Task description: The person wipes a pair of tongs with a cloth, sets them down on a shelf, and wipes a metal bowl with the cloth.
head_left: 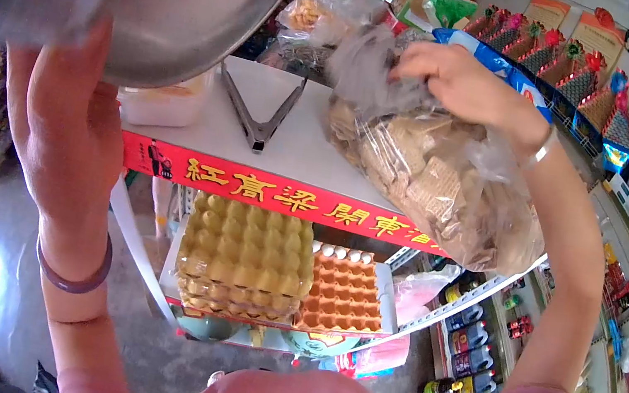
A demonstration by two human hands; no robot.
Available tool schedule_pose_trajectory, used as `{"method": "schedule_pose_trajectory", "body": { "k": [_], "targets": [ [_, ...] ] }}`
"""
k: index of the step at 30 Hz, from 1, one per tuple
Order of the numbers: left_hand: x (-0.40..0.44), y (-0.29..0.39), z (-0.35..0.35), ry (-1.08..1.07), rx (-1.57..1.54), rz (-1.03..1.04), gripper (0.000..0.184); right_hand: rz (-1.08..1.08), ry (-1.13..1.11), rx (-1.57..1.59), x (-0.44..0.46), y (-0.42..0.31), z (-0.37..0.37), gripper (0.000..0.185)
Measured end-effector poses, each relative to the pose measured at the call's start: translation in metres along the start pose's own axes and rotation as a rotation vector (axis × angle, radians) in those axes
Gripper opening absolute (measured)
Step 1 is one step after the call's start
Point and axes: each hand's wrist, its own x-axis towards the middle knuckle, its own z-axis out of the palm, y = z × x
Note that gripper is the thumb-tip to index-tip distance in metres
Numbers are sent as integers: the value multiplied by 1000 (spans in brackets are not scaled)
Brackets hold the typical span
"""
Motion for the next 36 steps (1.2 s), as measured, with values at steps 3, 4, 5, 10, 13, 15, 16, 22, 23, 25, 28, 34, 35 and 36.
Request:
{"method": "schedule_pose_trajectory", "body": {
  "k": [3,4,5,10,13,15,16,22,23,25,28,34,35,36],
  "targets": [
    [3,-3,2,20,-59,-23,42,-13,-263,-120,-20,-66,-11,34],
    [4,-2,2,28,-72,-20,42,-51,-377,-78,-27,-81,-15,34],
    [5,-4,0,30,-75,-26,40,-86,-489,-32,-30,-87,-18,34],
    [10,-8,-3,14,-24,-21,33,138,358,-478,16,5,-56,40],
    [5,-8,-5,-5,23,-9,29,85,-331,-805,67,85,13,29],
    [2,-8,-8,-30,86,19,26,163,-477,-761,86,85,27,28],
    [1,-9,-12,-52,163,54,25,256,-395,-617,86,60,23,31],
    [6,-20,-15,-1,76,-63,21,199,-309,-605,67,-24,8,28],
    [7,-18,-12,4,26,-101,20,153,-290,-654,56,-32,6,27],
    [7,-19,-14,0,123,-30,21,128,-300,-693,35,-52,-3,26],
    [2,-12,-6,-18,-7,-47,22,55,-335,-499,-5,-86,-21,22],
    [16,-20,-34,-329,1152,566,23,287,-507,33,-62,-90,-41,28],
    [16,-21,-24,-313,1044,507,23,488,-243,189,-66,-78,-52,30],
    [17,-23,-15,-293,934,453,24,359,37,-1,-66,-54,-59,35]
  ]
}}
